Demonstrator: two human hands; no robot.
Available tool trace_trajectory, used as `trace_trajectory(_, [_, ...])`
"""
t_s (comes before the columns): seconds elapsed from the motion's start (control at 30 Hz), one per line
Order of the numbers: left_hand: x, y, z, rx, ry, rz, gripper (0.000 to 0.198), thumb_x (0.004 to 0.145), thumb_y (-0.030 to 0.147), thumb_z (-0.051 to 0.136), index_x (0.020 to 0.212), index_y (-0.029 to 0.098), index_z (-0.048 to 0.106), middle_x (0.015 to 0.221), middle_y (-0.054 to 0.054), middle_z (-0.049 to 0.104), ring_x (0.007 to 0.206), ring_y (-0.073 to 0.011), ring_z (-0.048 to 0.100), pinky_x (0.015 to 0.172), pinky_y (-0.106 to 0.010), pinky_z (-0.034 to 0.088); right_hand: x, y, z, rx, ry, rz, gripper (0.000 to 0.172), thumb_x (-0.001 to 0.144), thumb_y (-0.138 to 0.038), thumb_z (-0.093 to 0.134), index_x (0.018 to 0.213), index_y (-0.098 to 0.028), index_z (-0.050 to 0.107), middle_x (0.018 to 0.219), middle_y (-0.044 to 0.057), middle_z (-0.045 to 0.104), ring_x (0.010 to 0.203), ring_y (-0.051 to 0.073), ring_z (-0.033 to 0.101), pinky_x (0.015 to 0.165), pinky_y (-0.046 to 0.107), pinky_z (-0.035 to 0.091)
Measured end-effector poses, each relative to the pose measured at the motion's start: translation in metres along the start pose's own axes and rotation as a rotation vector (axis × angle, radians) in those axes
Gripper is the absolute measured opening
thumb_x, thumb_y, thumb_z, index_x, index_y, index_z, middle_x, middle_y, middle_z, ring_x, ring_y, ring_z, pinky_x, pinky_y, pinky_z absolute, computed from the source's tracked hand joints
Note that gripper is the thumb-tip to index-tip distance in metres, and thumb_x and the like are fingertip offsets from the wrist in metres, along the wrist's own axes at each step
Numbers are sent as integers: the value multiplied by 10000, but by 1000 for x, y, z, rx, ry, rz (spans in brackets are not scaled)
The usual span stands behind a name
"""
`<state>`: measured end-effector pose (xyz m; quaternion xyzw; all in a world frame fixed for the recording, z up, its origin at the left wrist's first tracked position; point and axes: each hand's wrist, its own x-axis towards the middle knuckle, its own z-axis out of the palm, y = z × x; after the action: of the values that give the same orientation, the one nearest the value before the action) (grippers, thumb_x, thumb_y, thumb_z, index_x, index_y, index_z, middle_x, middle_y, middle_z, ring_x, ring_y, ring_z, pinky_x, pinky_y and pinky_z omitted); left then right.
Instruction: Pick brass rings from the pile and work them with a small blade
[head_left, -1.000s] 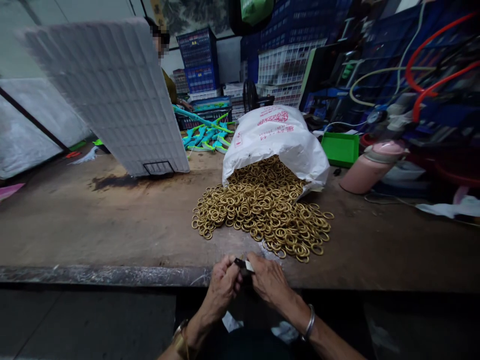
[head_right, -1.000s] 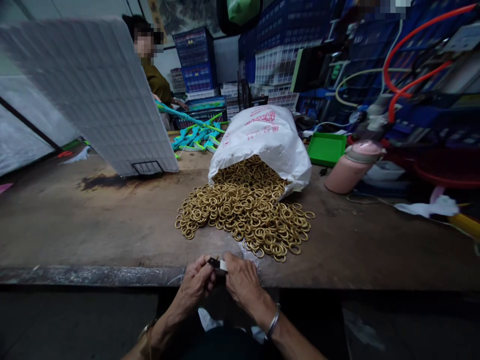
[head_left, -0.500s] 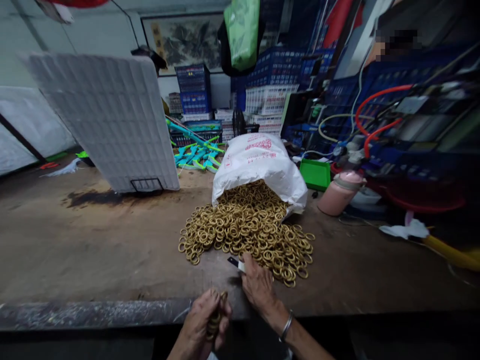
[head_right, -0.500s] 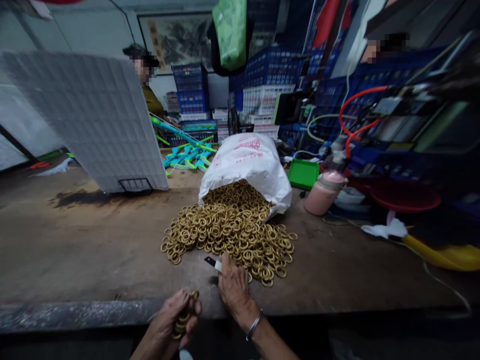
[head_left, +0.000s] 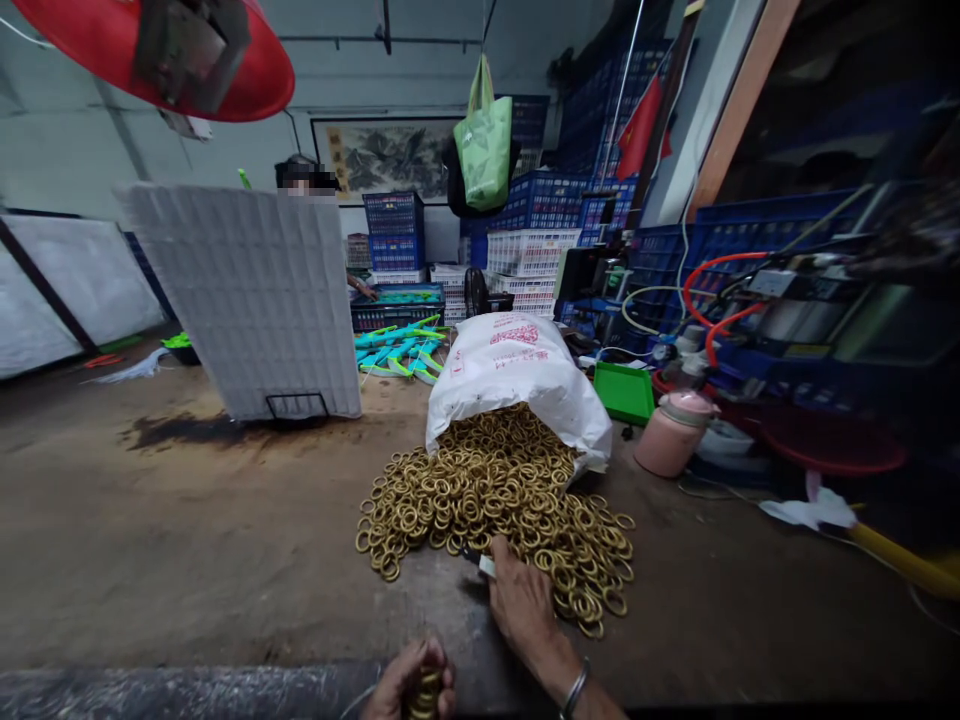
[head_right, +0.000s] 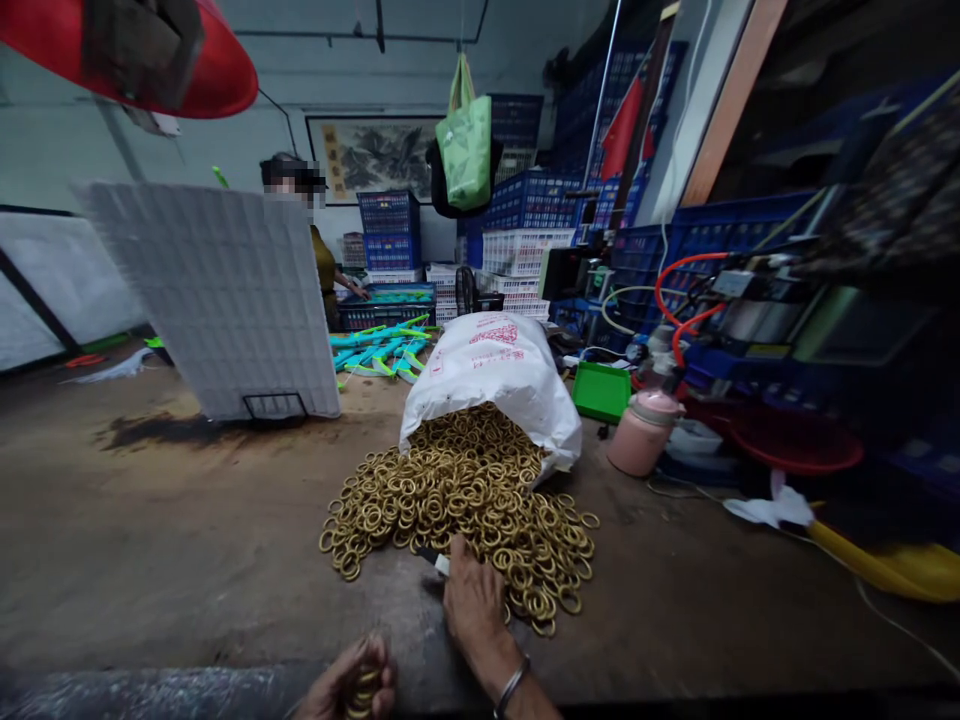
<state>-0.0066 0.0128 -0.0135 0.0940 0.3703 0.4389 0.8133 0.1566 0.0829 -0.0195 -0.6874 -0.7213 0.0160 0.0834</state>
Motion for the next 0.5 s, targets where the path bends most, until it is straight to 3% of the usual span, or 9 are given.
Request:
trace_trajectory(0.13, [-1,-1,5,20,65,35,250,609,318,712,629,108,580,545,-15,556,429,-67,475,372,-146,312,-5,5,5,65,59,-56,287,748,-56,394,1003,-158,477,764,58,627,691,177,576,595,261,290])
trace_trajectory(0.3, [7,0,18,195,82,164,313,611,395,692,631,139,512,519,28,503,421,-59,440,356,-149,310,-8,6,2,233,98,-99,312,676,-24,394,911,-194,509,675,0,606,606,131,549,547,229,259])
trace_trajectory(0.5, [25,1,22,441,122,318,330,659,465,612,746,175,479,527,66,467,383,-46,382,331,-143,269,-4,6,-7,368,137,-142,235,728,-97,362,768,-191,574,600,9,588,563,124,518,542,222,273])
